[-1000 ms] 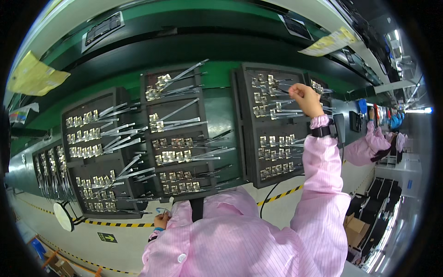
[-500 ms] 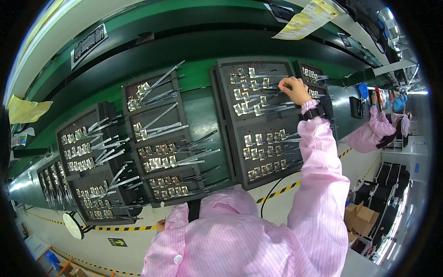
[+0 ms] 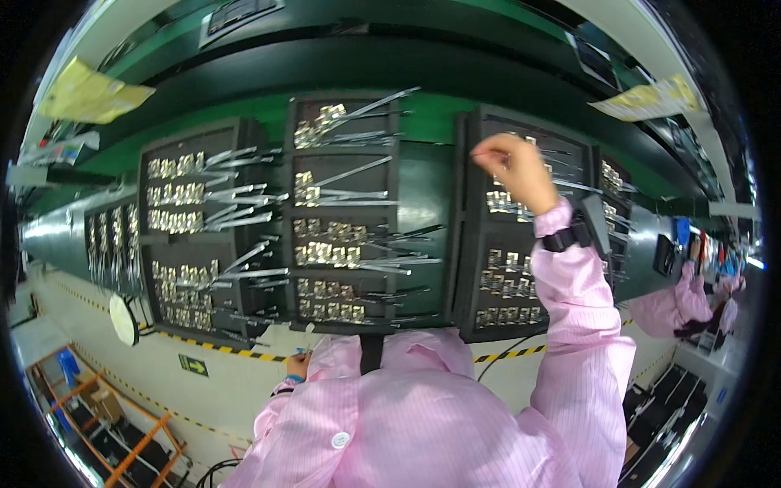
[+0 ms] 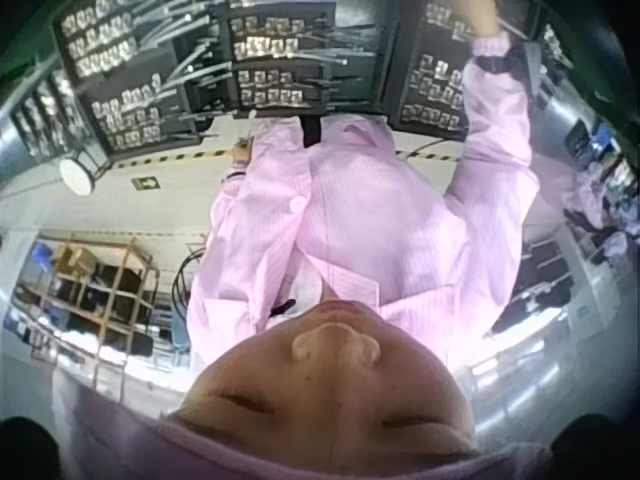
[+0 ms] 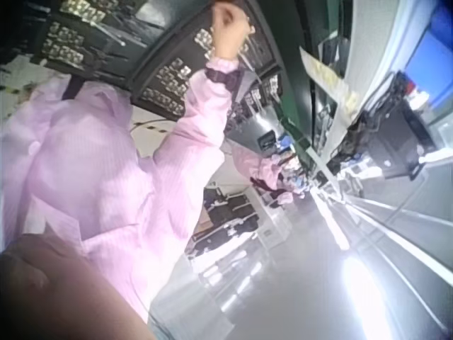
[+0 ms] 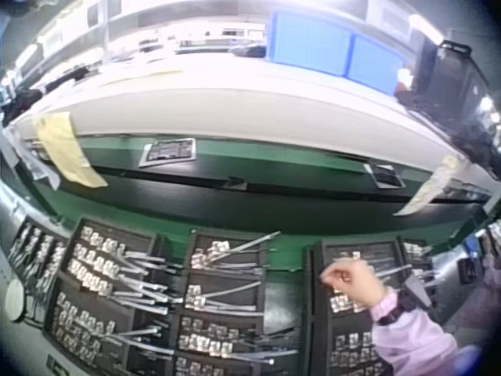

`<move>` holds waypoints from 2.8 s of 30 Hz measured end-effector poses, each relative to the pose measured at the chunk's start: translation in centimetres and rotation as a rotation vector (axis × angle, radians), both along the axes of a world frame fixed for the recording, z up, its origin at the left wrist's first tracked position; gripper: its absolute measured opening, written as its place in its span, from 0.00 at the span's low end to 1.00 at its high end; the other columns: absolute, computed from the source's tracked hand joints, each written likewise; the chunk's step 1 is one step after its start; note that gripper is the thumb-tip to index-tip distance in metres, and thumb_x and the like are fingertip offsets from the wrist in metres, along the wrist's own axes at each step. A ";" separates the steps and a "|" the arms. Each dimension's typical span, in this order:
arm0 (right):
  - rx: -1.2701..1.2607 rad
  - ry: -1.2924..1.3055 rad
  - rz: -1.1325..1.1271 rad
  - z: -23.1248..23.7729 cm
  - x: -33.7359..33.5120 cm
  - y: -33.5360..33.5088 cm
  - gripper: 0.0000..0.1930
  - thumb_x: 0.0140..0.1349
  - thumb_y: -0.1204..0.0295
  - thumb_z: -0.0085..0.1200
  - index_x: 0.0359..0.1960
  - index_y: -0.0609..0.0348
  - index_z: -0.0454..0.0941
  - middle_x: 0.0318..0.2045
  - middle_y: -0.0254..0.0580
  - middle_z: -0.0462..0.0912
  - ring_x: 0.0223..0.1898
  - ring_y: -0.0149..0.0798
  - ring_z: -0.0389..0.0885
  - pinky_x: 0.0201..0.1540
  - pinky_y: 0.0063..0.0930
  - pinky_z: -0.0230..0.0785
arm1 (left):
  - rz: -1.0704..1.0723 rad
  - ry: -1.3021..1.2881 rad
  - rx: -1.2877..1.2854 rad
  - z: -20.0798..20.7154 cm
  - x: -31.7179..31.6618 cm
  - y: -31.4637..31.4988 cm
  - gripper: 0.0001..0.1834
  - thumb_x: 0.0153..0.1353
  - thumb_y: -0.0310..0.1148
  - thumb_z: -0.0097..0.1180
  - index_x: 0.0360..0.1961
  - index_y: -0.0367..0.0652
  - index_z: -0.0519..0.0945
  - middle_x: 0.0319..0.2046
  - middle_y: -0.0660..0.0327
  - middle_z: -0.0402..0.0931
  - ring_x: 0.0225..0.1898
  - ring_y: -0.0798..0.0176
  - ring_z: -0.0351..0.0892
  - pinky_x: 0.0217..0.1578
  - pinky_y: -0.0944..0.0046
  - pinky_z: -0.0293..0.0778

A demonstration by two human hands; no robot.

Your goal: The person assembles small metal and plastic components by hand, placing them on a tray.

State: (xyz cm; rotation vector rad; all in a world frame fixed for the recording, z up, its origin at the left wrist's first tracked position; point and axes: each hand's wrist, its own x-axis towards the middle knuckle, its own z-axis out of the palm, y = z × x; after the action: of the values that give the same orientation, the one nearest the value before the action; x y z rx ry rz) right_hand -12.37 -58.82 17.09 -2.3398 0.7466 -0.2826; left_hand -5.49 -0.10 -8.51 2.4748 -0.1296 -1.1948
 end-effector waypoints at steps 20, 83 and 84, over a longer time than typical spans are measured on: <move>0.121 0.364 0.352 -13.3 15.1 10.0 0.03 0.41 0.73 0.59 0.20 0.56 0.79 0.23 0.38 0.80 0.33 0.42 0.77 0.36 0.34 0.69 | 0.286 0.020 0.013 -1.3 -4.7 4.3 0.22 0.52 0.48 0.56 0.18 0.37 0.79 0.15 0.49 0.75 0.20 0.51 0.77 0.24 0.57 0.69; -0.103 0.221 0.395 -12.4 15.8 8.4 0.08 0.51 0.73 0.57 0.32 0.59 0.74 0.29 0.41 0.75 0.35 0.41 0.71 0.38 0.29 0.64 | 0.320 0.026 -0.037 -2.0 -5.6 2.5 0.16 0.52 0.42 0.56 0.24 0.37 0.80 0.20 0.46 0.75 0.25 0.44 0.77 0.25 0.55 0.69; -0.248 0.140 0.428 -12.5 15.7 8.7 0.08 0.50 0.73 0.58 0.32 0.58 0.74 0.30 0.40 0.75 0.37 0.42 0.71 0.39 0.30 0.64 | 0.319 0.026 -0.029 -2.2 -5.7 2.7 0.16 0.52 0.42 0.56 0.24 0.37 0.80 0.20 0.46 0.75 0.25 0.45 0.77 0.25 0.55 0.69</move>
State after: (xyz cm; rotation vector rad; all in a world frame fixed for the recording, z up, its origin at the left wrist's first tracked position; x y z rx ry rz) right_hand 3.36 -50.13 4.55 -2.7032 0.2669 -0.0219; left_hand -11.19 2.61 -10.67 2.3420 0.2440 -1.0780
